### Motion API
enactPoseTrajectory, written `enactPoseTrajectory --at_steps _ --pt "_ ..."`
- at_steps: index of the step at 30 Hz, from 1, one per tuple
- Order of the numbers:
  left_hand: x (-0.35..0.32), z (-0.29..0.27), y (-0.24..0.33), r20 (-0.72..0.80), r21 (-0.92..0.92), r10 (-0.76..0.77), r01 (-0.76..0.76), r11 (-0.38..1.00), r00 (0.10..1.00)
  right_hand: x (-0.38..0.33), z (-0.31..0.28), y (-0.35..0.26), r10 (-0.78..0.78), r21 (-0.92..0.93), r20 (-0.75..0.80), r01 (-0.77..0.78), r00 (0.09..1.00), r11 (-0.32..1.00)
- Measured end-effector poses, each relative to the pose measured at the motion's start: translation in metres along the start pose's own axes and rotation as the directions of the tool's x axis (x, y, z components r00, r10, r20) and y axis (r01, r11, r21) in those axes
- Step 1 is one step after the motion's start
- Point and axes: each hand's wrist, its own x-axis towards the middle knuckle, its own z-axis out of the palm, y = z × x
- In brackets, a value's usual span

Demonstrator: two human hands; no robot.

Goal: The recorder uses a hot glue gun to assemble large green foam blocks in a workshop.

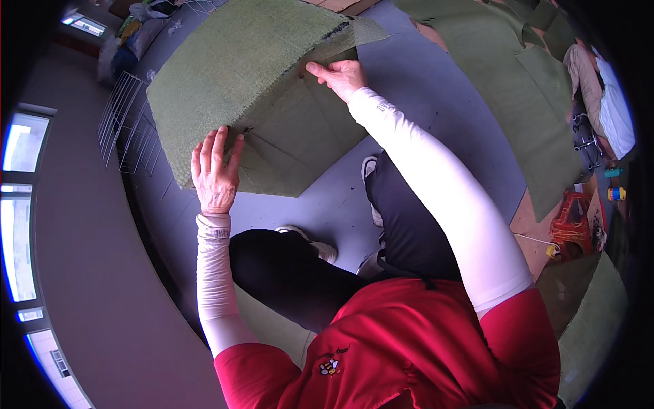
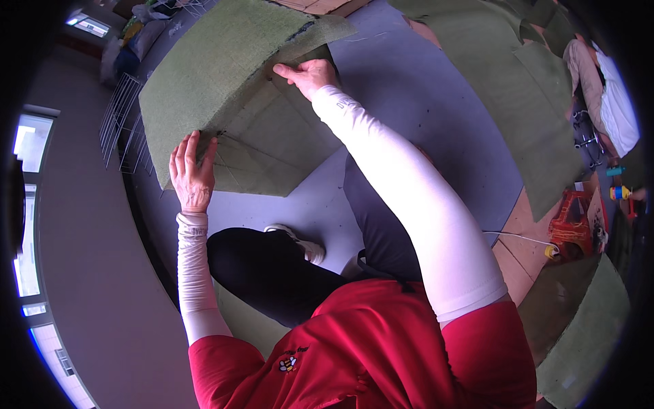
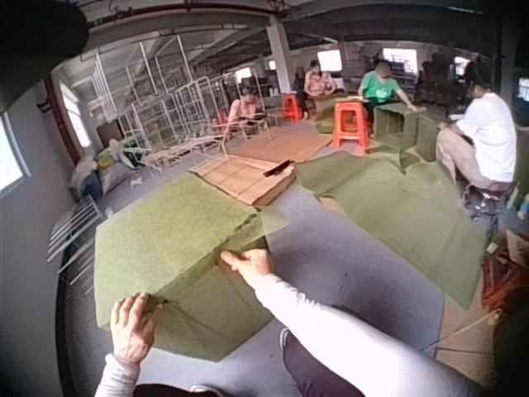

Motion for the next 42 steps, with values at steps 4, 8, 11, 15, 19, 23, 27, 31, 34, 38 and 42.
enactPoseTrajectory --at_steps 4,8,11,15,19,23,27,31,34,38,42 --pt "-0.003 -0.001 0.001 0.013 0.001 -0.025 0.025 1.0 1.0 -0.002 0.001 -0.002 0.002 0.0 -0.001 -0.002 1.0 1.0" --pt "-0.002 -0.003 0.005 0.053 0.033 -0.051 0.049 0.998 0.997 -0.003 0.002 -0.003 0.006 0.016 -0.007 -0.005 1.0 1.0" --pt "0.0 -0.001 0.008 0.06 0.09 -0.066 0.06 0.994 0.996 -0.003 0.002 -0.004 0.022 0.002 -0.005 -0.022 1.0 1.0" --pt "-0.003 0.003 0.006 0.025 0.032 -0.061 0.06 0.998 0.998 -0.001 0.002 -0.002 0.028 0.012 -0.014 -0.028 1.0 1.0" --pt "-0.008 0.004 0.004 0.014 -0.02 -0.055 0.056 0.998 0.998 -0.004 0.002 -0.005 0.018 -0.001 -0.013 -0.018 1.0 1.0" --pt "-0.006 0.003 0.01 0.039 0.018 -0.083 0.083 0.996 0.996 -0.006 0.001 -0.007 0.025 -0.008 -0.007 -0.025 1.0 1.0" --pt "-0.005 0.008 0.014 0.05 0.037 -0.125 0.123 0.992 0.991 -0.004 0.001 -0.005 0.011 0.031 -0.01 -0.011 1.0 0.999" --pt "-0.009 0.01 0.012 0.032 -0.004 -0.115 0.115 0.993 0.993 -0.004 0.001 -0.006 0.031 0.022 -0.015 -0.03 0.999 0.999" --pt "-0.013 0.011 0.009 0.017 -0.033 -0.092 0.093 0.995 0.996 -0.005 0.001 -0.006 0.016 -0.004 -0.015 -0.016 1.0 1.0" --pt "-0.008 0.009 0.016 0.043 0.024 -0.125 0.124 0.992 0.991 -0.005 0.001 -0.006 0.037 -0.007 -0.005 -0.037 0.999 0.999" --pt "-0.006 0.013 0.019 0.06 0.071 -0.151 0.147 0.987 0.987 -0.003 0.003 -0.002 0.029 0.024 -0.031 -0.028 0.999 0.999"
